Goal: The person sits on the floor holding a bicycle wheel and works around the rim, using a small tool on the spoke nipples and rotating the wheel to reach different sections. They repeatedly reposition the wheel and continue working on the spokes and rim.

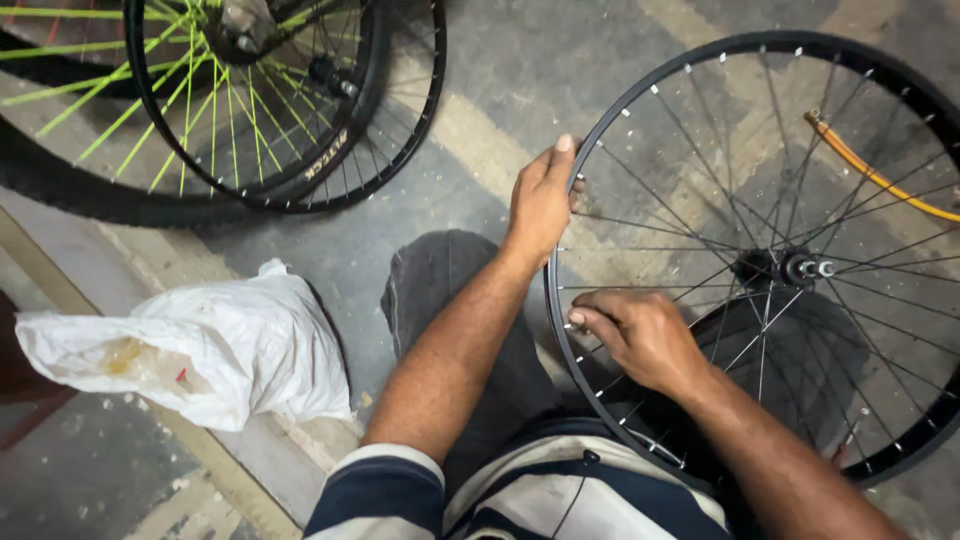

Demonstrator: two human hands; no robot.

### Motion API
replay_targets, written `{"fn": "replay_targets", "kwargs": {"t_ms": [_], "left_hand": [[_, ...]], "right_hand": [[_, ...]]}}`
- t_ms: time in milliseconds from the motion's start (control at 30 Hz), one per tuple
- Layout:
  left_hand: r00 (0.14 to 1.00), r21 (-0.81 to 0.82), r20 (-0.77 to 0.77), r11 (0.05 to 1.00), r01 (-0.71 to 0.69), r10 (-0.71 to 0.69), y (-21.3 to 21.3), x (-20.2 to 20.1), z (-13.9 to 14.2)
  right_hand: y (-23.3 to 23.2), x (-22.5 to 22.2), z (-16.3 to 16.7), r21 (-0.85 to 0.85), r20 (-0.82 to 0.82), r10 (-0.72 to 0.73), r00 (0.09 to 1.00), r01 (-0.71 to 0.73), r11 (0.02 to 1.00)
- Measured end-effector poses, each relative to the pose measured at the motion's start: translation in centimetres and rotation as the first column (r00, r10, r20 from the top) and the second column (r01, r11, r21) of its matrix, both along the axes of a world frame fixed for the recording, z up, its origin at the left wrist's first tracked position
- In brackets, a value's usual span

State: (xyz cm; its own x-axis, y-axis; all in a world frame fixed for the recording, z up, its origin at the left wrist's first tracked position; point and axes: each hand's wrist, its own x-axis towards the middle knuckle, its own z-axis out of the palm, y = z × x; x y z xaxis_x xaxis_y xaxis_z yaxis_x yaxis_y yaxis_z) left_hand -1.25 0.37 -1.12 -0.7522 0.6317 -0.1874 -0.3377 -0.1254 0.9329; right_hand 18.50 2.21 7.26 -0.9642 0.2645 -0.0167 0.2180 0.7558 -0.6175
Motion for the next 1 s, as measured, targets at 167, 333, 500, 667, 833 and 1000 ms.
{"fn": "replay_targets", "kwargs": {"t_ms": [167,333,500,667,833,1000], "left_hand": [[0.998,0.013,-0.051,0.999,-0.037,0.038,-0.3,-0.1,0.6],[0.995,-0.02,-0.096,0.999,-0.03,0.028,-0.1,0.1,0.7],[0.993,-0.021,-0.112,0.999,-0.043,0.04,-0.2,0.3,1.4],[0.988,-0.072,-0.148,0.996,-0.047,0.036,-0.7,0.2,1.5],[0.97,-0.076,-0.239,0.995,-0.066,0.046,-0.3,0.2,1.3],[0.98,-0.05,-0.193,0.997,-0.057,0.047,-0.3,0.1,1.4]], "right_hand": [[0.7,0.6,1.0,-0.089,-0.151,0.105,0.983,-0.12,0.989],[0.1,0.1,0.7,0.098,0.004,0.099,0.995,-0.098,0.99],[-0.7,-0.2,0.7,0.236,-0.003,0.047,0.999,-0.045,0.971],[1.4,1.2,1.2,-0.217,-0.036,0.097,0.995,-0.102,0.971],[0.1,0.3,-0.6,0.179,0.228,-0.123,0.966,0.083,0.98],[-1.5,0.0,-0.5,0.307,0.014,0.0,1.0,-0.004,0.952]]}}
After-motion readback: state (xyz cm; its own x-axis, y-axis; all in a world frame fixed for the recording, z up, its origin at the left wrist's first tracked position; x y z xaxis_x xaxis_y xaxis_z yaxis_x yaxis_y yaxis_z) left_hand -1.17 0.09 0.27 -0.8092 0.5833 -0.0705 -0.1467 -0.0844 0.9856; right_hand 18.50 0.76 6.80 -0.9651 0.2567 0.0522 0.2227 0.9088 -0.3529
